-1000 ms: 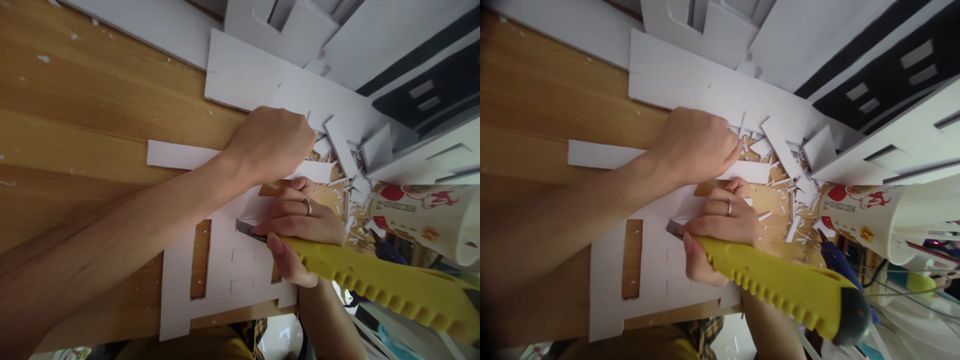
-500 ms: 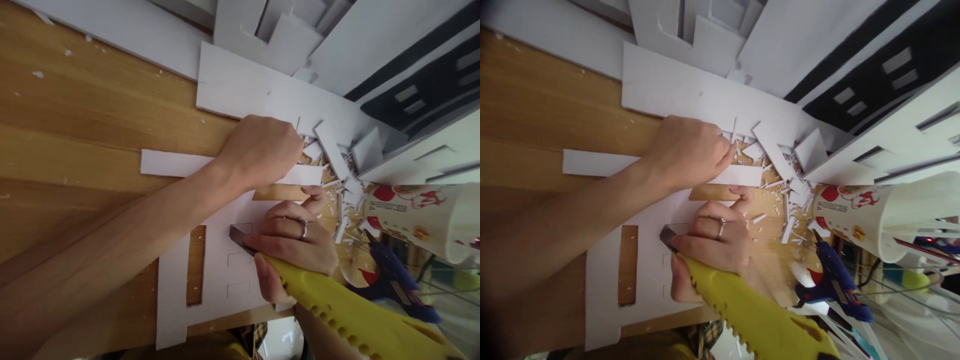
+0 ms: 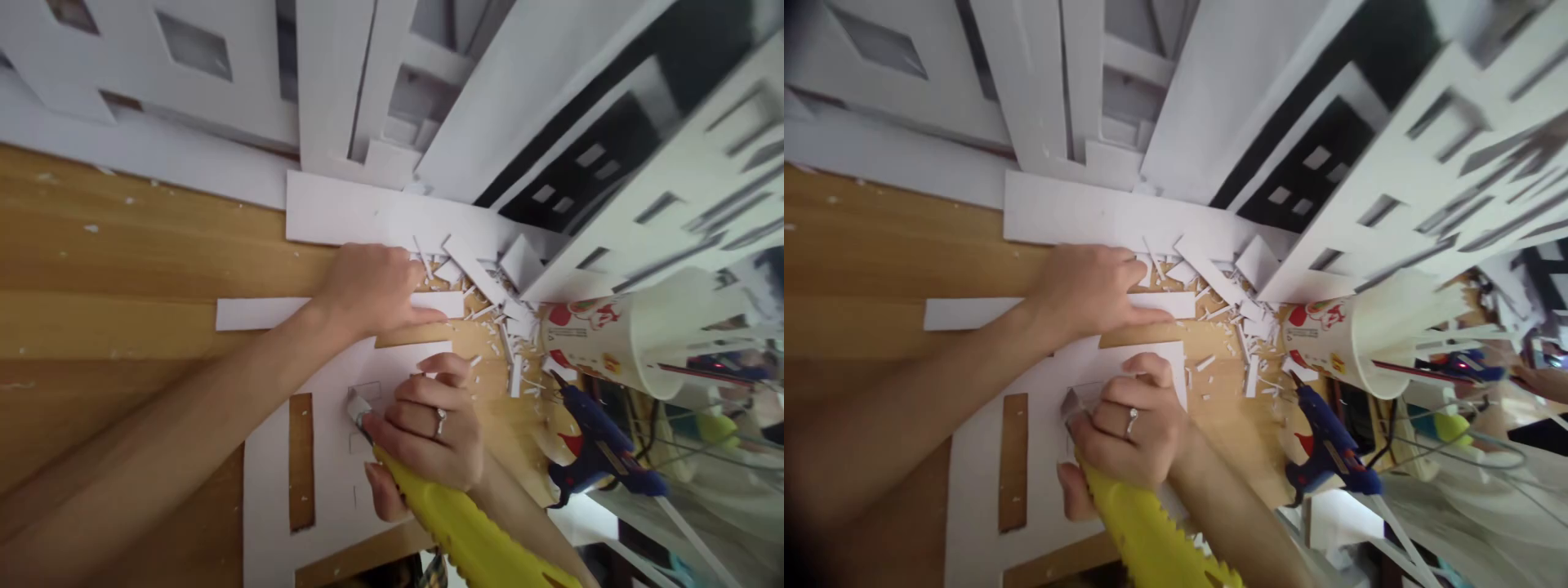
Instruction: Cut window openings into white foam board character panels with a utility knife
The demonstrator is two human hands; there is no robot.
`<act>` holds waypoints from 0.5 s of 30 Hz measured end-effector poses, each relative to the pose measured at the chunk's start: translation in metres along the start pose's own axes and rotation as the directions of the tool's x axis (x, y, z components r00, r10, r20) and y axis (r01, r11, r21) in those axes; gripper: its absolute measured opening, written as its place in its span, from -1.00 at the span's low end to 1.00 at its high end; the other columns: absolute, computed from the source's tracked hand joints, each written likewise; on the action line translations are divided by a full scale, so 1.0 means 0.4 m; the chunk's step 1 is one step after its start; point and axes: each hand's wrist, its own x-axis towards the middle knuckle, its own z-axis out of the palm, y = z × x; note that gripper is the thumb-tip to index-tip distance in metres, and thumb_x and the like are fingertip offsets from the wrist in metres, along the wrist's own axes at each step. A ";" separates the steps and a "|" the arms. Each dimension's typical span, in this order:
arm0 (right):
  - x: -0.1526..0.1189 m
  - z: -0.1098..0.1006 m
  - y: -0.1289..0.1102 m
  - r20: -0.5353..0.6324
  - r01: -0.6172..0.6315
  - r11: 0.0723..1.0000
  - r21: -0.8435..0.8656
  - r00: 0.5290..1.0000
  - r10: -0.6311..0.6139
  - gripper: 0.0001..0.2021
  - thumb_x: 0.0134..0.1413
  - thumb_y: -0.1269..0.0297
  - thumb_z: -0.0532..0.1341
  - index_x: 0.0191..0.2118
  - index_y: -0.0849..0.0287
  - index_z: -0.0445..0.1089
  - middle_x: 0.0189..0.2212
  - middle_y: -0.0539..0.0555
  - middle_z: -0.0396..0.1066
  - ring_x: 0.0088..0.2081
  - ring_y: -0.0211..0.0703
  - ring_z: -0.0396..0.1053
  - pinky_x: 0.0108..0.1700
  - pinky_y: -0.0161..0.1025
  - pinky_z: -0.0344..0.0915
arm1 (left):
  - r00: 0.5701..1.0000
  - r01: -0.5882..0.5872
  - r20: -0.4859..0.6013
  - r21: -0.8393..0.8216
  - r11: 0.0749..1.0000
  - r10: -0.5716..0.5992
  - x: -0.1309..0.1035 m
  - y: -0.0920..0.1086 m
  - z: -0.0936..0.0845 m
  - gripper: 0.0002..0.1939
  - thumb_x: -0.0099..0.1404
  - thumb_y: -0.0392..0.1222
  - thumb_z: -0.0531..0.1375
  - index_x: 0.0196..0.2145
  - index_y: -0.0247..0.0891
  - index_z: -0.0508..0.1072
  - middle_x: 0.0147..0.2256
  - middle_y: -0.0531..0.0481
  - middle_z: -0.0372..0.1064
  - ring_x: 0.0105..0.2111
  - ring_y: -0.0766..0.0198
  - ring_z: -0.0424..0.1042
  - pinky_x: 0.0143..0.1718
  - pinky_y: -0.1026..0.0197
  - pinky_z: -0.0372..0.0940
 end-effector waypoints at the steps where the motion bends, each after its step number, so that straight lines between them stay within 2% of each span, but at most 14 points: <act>1: -0.003 -0.001 0.001 -0.026 -0.008 1.000 0.029 1.000 0.009 -0.81 0.05 0.19 0.11 -0.31 0.08 0.45 -0.69 -0.16 0.25 -0.58 -0.27 0.18 -0.11 -0.02 0.19 | 1.000 0.007 0.004 0.015 1.000 -0.007 0.000 0.000 0.001 -0.34 0.16 0.45 0.19 -0.31 -0.28 0.59 -0.37 -0.13 0.48 -0.33 0.07 0.45 -0.36 0.14 0.17; 5: -0.005 -0.007 0.013 -0.134 -0.017 0.966 0.259 0.990 0.053 -0.75 0.11 0.10 0.12 -0.28 0.06 0.50 -0.68 -0.12 0.25 -0.55 -0.23 0.22 -0.10 -0.01 0.25 | 1.000 0.010 -0.014 0.065 0.998 -0.009 -0.001 0.002 0.004 -0.42 0.35 0.31 0.08 -0.32 -0.28 0.59 -0.35 -0.15 0.52 -0.33 0.10 0.47 -0.42 0.16 0.11; 7: 0.006 -0.011 0.018 -0.185 -0.045 0.894 0.446 0.972 0.141 -0.78 0.12 0.13 0.14 -0.33 0.03 0.52 -0.67 -0.11 0.26 -0.55 -0.22 0.22 -0.11 -0.01 0.24 | 1.000 0.014 -0.028 0.085 0.996 -0.012 -0.002 0.004 0.003 -0.45 0.46 0.14 -0.04 -0.32 -0.28 0.59 -0.33 -0.16 0.54 -0.33 0.11 0.48 -0.43 0.16 0.08; 8: 0.017 -0.016 0.017 -0.219 -0.065 0.827 0.558 0.950 0.223 -0.77 0.14 0.14 0.13 -0.38 0.02 0.53 -0.69 -0.10 0.24 -0.56 -0.22 0.19 -0.13 -0.02 0.23 | 1.000 0.019 -0.025 0.094 0.995 -0.017 -0.003 0.006 0.000 -0.45 0.49 0.05 -0.09 -0.33 -0.28 0.59 -0.33 -0.16 0.55 -0.33 0.11 0.48 -0.43 0.16 0.08; 10: 0.053 -0.037 0.004 -0.261 -0.068 0.602 0.796 0.858 0.442 -0.67 0.17 0.12 0.09 -0.51 0.03 0.51 -0.76 -0.09 0.13 -0.57 -0.22 0.10 -0.17 -0.05 0.20 | 1.000 0.024 -0.001 0.100 0.995 -0.024 -0.005 0.008 -0.007 -0.45 0.49 -0.02 -0.12 -0.33 -0.27 0.59 -0.32 -0.16 0.56 -0.34 0.10 0.50 -0.42 0.15 0.10; 11: 0.077 -0.053 -0.010 -0.237 -0.037 0.442 0.896 0.802 0.548 -0.61 0.18 0.09 0.06 -0.56 0.03 0.49 -0.80 -0.10 0.01 -0.58 -0.22 0.04 -0.20 -0.07 0.18 | 1.000 0.010 0.012 0.098 0.995 -0.011 -0.006 0.010 -0.012 -0.46 0.49 -0.02 -0.12 -0.33 -0.27 0.59 -0.32 -0.16 0.56 -0.33 0.09 0.50 -0.41 0.14 0.11; 13: 0.133 -0.098 -0.048 -0.095 0.027 0.109 0.994 0.721 0.686 -0.60 0.14 0.09 0.10 -0.65 0.06 0.43 -0.82 -0.13 -0.14 -0.58 -0.26 -0.06 -0.26 -0.14 0.17 | 1.000 0.008 0.017 0.078 0.997 -0.009 -0.010 0.016 -0.024 -0.49 0.48 -0.06 -0.10 -0.34 -0.27 0.59 -0.31 -0.16 0.57 -0.33 0.09 0.50 -0.37 0.14 0.16; 15: 0.189 -0.150 -0.092 0.020 0.127 -0.149 0.981 0.692 0.722 -0.58 0.15 0.12 0.15 -0.70 0.07 0.38 -0.83 -0.17 -0.19 -0.59 -0.30 -0.18 -0.32 -0.20 0.15 | 1.000 -0.002 0.027 0.035 0.999 0.001 -0.015 0.025 -0.040 -0.56 0.45 -0.12 -0.05 -0.35 -0.27 0.58 -0.30 -0.15 0.57 -0.33 0.13 0.50 -0.35 0.15 0.20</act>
